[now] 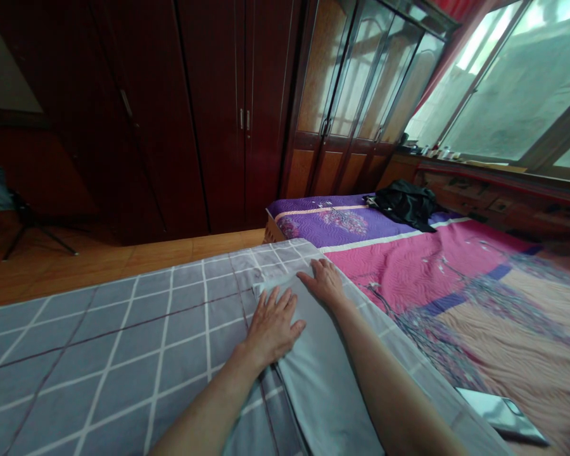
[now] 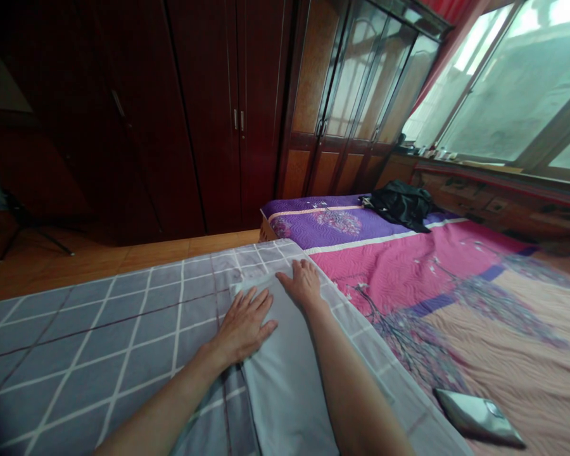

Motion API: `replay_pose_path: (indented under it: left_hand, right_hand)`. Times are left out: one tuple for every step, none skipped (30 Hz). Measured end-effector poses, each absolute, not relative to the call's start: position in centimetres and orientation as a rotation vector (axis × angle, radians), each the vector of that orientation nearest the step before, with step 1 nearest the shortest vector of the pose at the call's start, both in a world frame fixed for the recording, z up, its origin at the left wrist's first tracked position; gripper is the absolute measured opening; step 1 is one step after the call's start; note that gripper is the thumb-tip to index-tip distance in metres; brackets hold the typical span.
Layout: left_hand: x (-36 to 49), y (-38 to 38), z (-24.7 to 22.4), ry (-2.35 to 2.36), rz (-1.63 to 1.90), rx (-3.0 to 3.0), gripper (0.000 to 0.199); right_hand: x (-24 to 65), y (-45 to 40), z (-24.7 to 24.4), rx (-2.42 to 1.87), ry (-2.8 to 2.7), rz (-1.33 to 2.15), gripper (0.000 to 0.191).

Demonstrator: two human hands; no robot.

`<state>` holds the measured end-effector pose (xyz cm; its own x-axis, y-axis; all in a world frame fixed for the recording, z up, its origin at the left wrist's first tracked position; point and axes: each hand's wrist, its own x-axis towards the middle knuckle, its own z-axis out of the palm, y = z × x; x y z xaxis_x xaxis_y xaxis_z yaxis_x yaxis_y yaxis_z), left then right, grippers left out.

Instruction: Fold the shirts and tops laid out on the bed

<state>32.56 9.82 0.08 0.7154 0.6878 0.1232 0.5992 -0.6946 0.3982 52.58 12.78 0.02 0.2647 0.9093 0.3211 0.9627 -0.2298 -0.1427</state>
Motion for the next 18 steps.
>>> replay_pose_path:
  left_hand:
    - [32.5, 9.9, 0.0, 1.005, 0.37, 2.6, 0.054]
    - [32.4, 9.9, 0.0, 0.999, 0.364, 2.608, 0.056]
    - [32.3, 10.0, 0.1, 0.987, 0.359, 2.616, 0.058]
    - [32.3, 10.0, 0.1, 0.975, 0.356, 2.623, 0.06]
    - [32.2, 10.1, 0.1, 0.965, 0.355, 2.629, 0.062]
    - [32.1, 10.1, 0.1, 0.958, 0.355, 2.634, 0.062]
    - [32.0, 10.1, 0.1, 0.952, 0.357, 2.64, 0.063]
    - [32.0, 10.1, 0.1, 0.951, 0.364, 2.646, 0.062]
    - [31.9, 10.1, 0.0, 0.954, 0.376, 2.652, 0.062]
    - [31.9, 10.2, 0.0, 0.961, 0.391, 2.655, 0.061]
    - [31.8, 10.2, -0.1, 0.974, 0.407, 2.654, 0.061]
    - [31.8, 10.2, -0.1, 0.993, 0.419, 2.649, 0.061]
    - [31.7, 10.2, -0.2, 1.013, 0.425, 2.639, 0.062]
    - [31.7, 10.3, -0.2, 1.032, 0.426, 2.625, 0.063]
    - [31.7, 10.3, -0.2, 1.046, 0.422, 2.608, 0.065]
    - [31.6, 10.3, -0.2, 1.053, 0.418, 2.589, 0.067]
    - [31.5, 10.3, -0.2, 1.055, 0.418, 2.57, 0.068]
    - [31.5, 10.2, -0.1, 1.049, 0.419, 2.551, 0.07]
  right_hand:
    - [52.7, 12.8, -0.1, -2.249, -1.715, -0.246, 0.06]
    - [52.7, 12.8, -0.1, -2.263, -1.721, -0.247, 0.064]
    - [52.7, 12.8, -0.2, -2.272, -1.74, -0.245, 0.067]
    - [52.7, 12.8, -0.3, -2.278, -1.769, -0.239, 0.067]
    - [52.7, 12.8, -0.4, -2.283, -1.802, -0.231, 0.065]
    - [52.6, 12.8, -0.5, -2.289, -1.835, -0.223, 0.063]
    - [52.6, 12.8, -0.6, -2.299, -1.859, -0.217, 0.061]
    - [52.5, 12.8, -0.6, -2.314, -1.87, -0.215, 0.06]
    - [52.5, 12.8, -0.7, -2.332, -1.869, -0.219, 0.062]
    - [52.5, 12.8, -0.7, -2.35, -1.862, -0.228, 0.064]
    - [52.5, 12.8, -0.7, -2.366, -1.853, -0.239, 0.066]
    - [52.5, 12.9, -0.7, -2.379, -1.85, -0.248, 0.067]
    - [52.6, 12.9, -0.7, -2.388, -1.855, -0.253, 0.068]
    - [52.6, 12.9, -0.7, -2.392, -1.87, -0.253, 0.066]
    - [52.6, 12.8, -0.7, -2.389, -1.891, -0.25, 0.065]
    - [52.7, 12.8, -0.7, -2.383, -1.914, -0.245, 0.063]
    - [52.8, 12.7, -0.6, -2.377, -1.925, -0.237, 0.062]
    - [52.9, 12.7, -0.6, -2.36, -1.94, -0.244, 0.06]
